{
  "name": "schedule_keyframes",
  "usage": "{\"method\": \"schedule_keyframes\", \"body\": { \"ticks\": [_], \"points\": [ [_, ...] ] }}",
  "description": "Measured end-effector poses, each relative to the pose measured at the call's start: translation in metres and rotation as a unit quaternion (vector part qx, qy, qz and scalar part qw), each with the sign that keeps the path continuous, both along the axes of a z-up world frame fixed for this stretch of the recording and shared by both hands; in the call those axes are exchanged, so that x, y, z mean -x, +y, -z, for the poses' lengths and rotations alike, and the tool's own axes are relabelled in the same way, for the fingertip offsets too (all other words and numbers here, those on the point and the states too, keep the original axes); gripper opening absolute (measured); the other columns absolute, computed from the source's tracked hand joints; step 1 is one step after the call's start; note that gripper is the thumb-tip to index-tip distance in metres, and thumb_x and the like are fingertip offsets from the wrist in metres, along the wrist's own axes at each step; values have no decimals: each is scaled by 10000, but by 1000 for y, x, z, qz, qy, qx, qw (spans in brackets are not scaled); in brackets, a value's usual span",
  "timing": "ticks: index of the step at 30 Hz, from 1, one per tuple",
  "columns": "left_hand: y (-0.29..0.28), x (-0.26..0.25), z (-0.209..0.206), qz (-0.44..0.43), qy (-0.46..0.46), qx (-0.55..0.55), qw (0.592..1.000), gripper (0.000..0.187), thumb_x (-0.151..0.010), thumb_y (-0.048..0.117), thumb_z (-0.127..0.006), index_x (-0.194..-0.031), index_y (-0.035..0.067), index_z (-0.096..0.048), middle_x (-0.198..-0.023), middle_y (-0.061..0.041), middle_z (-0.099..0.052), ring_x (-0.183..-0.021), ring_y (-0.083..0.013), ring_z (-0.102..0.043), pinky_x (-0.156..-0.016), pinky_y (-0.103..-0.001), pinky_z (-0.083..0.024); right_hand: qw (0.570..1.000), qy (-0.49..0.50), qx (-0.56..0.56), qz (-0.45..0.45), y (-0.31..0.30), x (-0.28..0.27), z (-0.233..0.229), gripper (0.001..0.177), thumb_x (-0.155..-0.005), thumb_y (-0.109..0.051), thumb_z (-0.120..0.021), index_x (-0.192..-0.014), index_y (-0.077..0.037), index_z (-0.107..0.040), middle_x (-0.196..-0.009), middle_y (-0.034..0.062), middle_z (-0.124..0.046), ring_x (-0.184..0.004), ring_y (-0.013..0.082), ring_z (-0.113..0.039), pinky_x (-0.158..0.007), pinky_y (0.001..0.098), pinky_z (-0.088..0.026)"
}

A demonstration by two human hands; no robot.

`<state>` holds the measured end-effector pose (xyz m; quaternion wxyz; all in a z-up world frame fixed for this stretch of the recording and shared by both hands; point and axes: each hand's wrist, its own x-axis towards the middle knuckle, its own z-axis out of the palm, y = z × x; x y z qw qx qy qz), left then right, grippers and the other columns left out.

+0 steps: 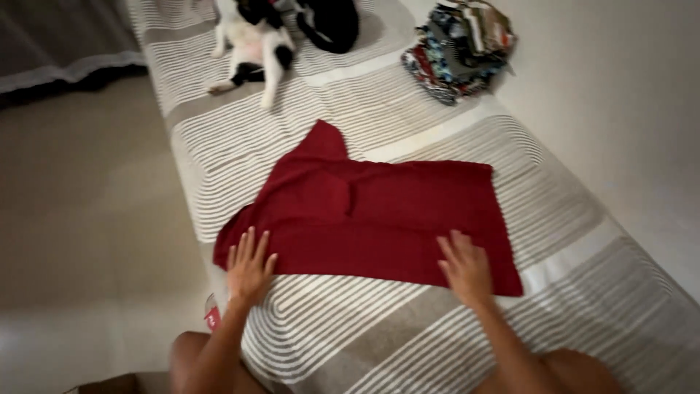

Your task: Fold various pieces of clothing and stack them on a bed.

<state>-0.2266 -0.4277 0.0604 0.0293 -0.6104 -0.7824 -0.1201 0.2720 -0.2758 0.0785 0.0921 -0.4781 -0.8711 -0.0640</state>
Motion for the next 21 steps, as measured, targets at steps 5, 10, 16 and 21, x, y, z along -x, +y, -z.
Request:
{"method": "schedule_keyframes", "body": {
  "ticks": [5,10,16,21],
  "points": [
    [-21,33,6,-39,-34,-12,999,624,-1012,494,-403,-1571,219,-374,-1673,-66,-283,-1537,-256,-248,-1231,-527,-187,990,41,58,125,20,-42,32,606,-1042,-498,-291,-1596,-252,-316,-1687,97,-243,-1545,277,-195,-1220,564,-164],
    [-14,57,11,-75,-85,-87,990,563,-1026,405,-469,-1523,141,-459,-1622,-124,-380,-1475,-326,-361,-1181,-524,-284,978,44,48,199,36,-60,52,647,-1062,-543,-251,-1597,-188,-319,-1676,155,-231,-1536,312,-156,-1204,622,-99],
    [35,101,-10,-162,-148,-180,959,414,-900,233,-726,-1292,116,-664,-1249,-191,-612,-1171,-396,-560,-1005,-507,-460,972,131,12,193,42,-14,9,632,-1012,-437,-513,-1549,-110,-452,-1628,245,-322,-1515,430,-226,-1207,621,-188],
    [79,119,-26,-91,-183,-227,952,365,-800,188,-809,-1147,118,-721,-1126,-185,-641,-1071,-398,-591,-945,-491,-485,946,258,180,77,57,83,-41,465,-944,-218,-681,-1403,-160,-635,-1369,115,-664,-1189,239,-691,-979,405,-575]
  ]
}}
